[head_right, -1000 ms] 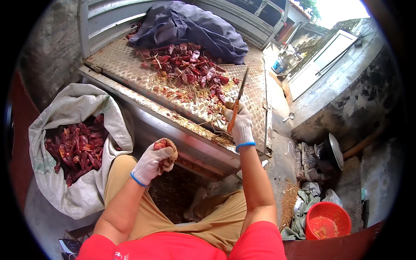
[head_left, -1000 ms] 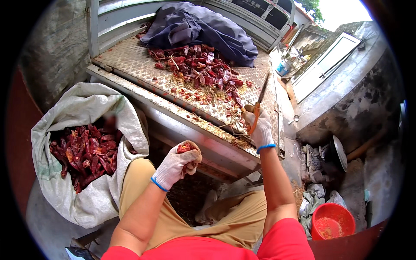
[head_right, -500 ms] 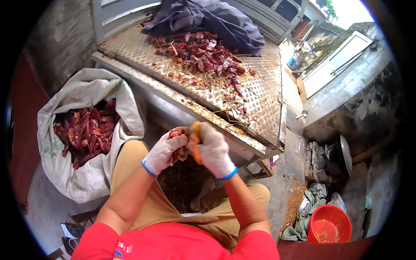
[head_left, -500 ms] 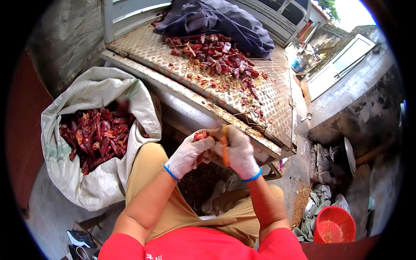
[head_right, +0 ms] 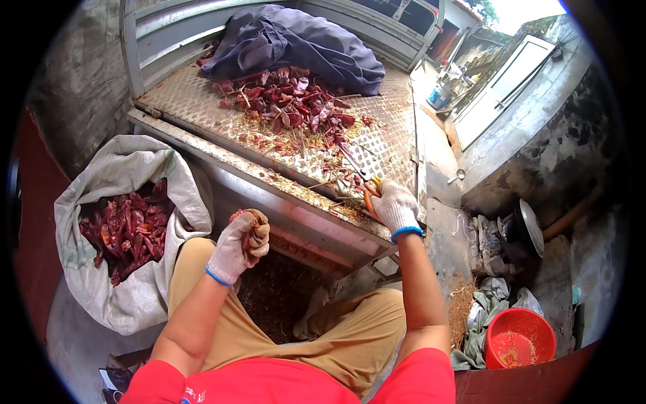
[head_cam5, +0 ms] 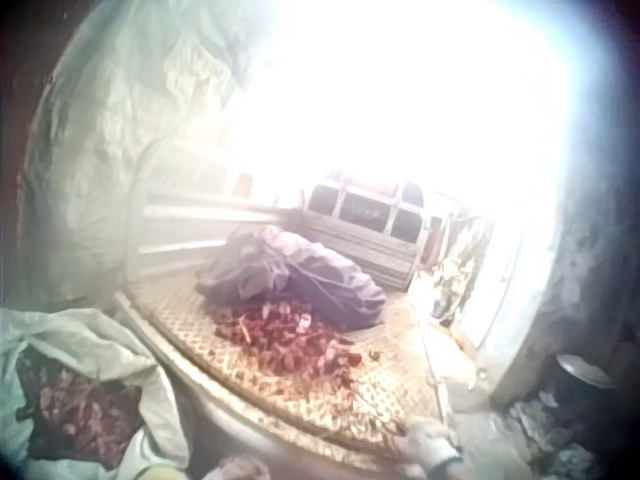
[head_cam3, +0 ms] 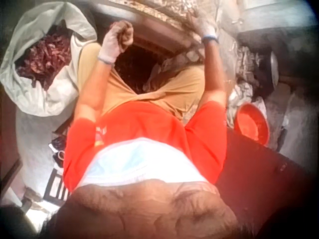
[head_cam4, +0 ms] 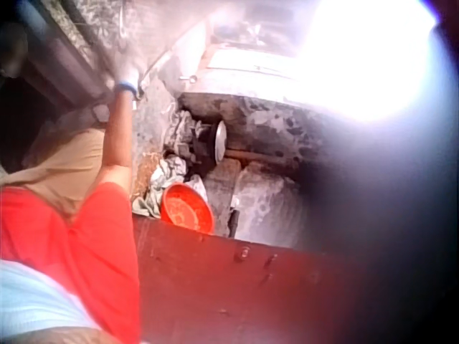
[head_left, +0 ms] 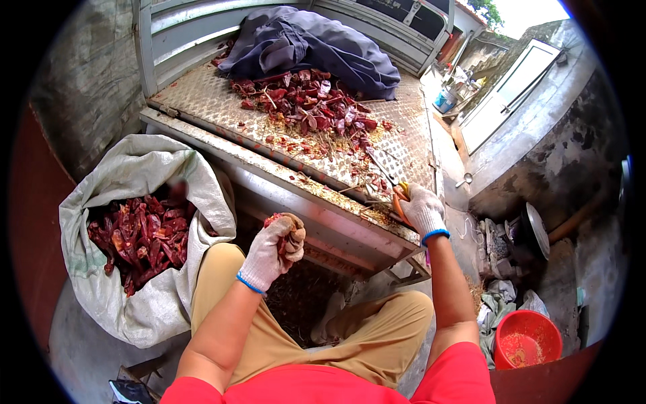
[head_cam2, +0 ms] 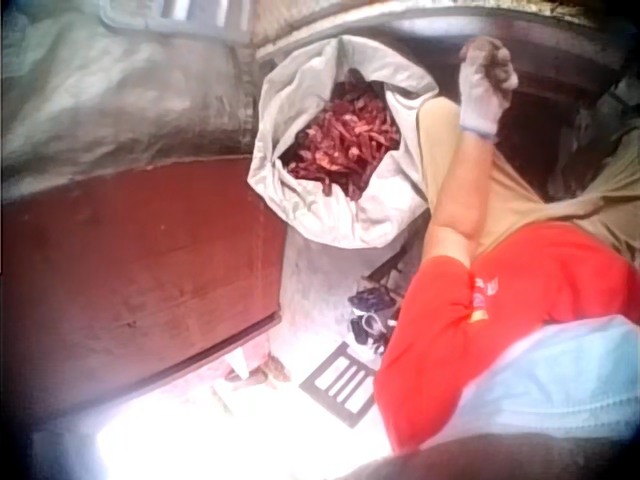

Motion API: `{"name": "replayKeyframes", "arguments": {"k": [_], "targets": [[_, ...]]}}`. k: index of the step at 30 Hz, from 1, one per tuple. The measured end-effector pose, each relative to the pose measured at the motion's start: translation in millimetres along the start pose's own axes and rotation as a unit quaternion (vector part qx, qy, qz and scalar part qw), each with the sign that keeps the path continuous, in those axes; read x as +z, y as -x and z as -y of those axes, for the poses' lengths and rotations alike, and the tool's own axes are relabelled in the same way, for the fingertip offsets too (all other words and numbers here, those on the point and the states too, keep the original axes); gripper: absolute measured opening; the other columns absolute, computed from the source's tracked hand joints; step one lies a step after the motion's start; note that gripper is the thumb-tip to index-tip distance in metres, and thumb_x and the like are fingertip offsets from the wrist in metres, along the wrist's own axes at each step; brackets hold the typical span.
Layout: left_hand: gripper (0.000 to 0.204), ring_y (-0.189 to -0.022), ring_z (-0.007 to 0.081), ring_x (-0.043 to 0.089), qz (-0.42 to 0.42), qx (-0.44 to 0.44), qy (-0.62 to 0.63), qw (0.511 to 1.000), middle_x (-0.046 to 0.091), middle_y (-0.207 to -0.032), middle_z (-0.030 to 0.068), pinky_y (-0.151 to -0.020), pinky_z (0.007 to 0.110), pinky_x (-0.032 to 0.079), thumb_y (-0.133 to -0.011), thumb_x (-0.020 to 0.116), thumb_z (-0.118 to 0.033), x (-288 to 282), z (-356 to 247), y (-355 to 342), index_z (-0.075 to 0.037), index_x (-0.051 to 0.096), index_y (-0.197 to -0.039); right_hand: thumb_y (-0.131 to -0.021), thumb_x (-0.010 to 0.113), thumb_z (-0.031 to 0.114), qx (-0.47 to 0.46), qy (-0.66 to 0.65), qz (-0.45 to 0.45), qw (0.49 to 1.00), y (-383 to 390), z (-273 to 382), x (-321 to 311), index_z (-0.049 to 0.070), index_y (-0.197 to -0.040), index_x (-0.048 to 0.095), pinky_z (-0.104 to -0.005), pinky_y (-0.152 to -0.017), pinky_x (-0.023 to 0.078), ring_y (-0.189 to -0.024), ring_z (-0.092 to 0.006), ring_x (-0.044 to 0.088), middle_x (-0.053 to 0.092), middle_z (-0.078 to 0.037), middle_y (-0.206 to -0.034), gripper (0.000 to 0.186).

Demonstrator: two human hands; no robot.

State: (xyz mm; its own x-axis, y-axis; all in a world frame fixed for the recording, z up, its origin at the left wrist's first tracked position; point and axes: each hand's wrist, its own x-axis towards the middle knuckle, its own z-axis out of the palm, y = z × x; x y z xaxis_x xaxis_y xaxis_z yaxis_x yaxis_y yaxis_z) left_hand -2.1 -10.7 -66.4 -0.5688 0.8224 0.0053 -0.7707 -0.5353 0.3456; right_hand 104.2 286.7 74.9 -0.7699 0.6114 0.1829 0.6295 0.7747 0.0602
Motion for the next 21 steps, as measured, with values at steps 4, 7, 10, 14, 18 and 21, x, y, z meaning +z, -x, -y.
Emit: {"name": "replayKeyframes", "arguments": {"k": [4,7,10,14,18,21], "targets": [[0.022,-0.055,0.0087,0.051,-0.006,-0.017,-0.005,1.000,0.062,-0.083,0.0076,-0.048,0.025,0.038,-0.102,0.058,-0.024,1.8,6.0,-1.0,-0.002,0.063,-0.101,-0.091,0.061,0.054,-0.038,0.066,0.038,0.996,-30.9,-10.0,11.4,0.003,-0.097,0.073,-0.0479,-0.080,0.056,-0.092,-0.0393,0.071,0.072,-0.023,-0.094,0.053],[0.022,-0.056,0.0089,0.051,-0.012,-0.016,-0.011,1.000,0.062,-0.083,0.0074,-0.048,0.024,0.038,-0.102,0.058,-0.024,-0.9,1.3,0.2,-0.002,0.062,-0.102,-0.093,0.058,0.051,-0.079,0.079,0.084,0.990,-42.2,-9.4,17.6,0.004,-0.095,0.074,-0.0459,-0.080,0.056,-0.092,-0.0382,0.071,0.073,-0.023,-0.094,0.050],[0.022,-0.058,0.0100,0.050,-0.016,-0.008,-0.006,1.000,0.062,-0.084,0.0072,-0.048,0.024,0.037,-0.102,0.058,-0.024,-0.8,-0.3,-0.9,-0.002,0.062,-0.102,-0.096,0.055,0.048,-0.111,0.091,0.120,0.982,-36.5,-1.1,12.8,0.005,-0.096,0.073,-0.0450,-0.077,0.056,-0.088,-0.0367,0.072,0.073,-0.021,-0.090,0.046],[0.020,-0.058,0.0110,0.050,-0.032,0.023,-0.007,0.999,0.062,-0.083,0.0075,-0.047,0.025,0.036,-0.101,0.059,-0.024,-5.4,-5.9,2.2,-0.004,0.062,-0.101,-0.097,0.055,0.045,-0.123,0.054,0.209,0.969,7.6,34.6,-13.7,0.007,-0.096,0.070,-0.0458,-0.073,0.056,-0.082,-0.0366,0.072,0.072,-0.020,-0.084,0.041],[0.017,-0.057,0.0114,0.048,-0.039,0.045,0.009,0.998,0.061,-0.080,0.0067,-0.046,0.025,0.034,-0.099,0.062,-0.023,-9.3,-28.9,12.0,-0.006,0.063,-0.100,-0.094,0.059,0.046,-0.160,0.038,0.196,0.967,49.1,48.3,-26.0,0.008,-0.097,0.069,-0.0472,-0.076,0.056,-0.085,-0.0383,0.071,0.071,-0.021,-0.087,0.039],[0.018,-0.054,0.0096,0.043,-0.059,0.048,-0.016,0.997,0.058,-0.077,0.0036,-0.045,0.024,0.032,-0.097,0.064,-0.025,-17.0,-54.6,32.0,-0.007,0.062,-0.097,-0.091,0.062,0.048,-0.104,-0.011,0.203,0.974,52.8,44.9,-39.4,0.009,-0.098,0.071,-0.0454,-0.078,0.056,-0.088,-0.0369,0.072,0.072,-0.020,-0.090,0.040]]}}
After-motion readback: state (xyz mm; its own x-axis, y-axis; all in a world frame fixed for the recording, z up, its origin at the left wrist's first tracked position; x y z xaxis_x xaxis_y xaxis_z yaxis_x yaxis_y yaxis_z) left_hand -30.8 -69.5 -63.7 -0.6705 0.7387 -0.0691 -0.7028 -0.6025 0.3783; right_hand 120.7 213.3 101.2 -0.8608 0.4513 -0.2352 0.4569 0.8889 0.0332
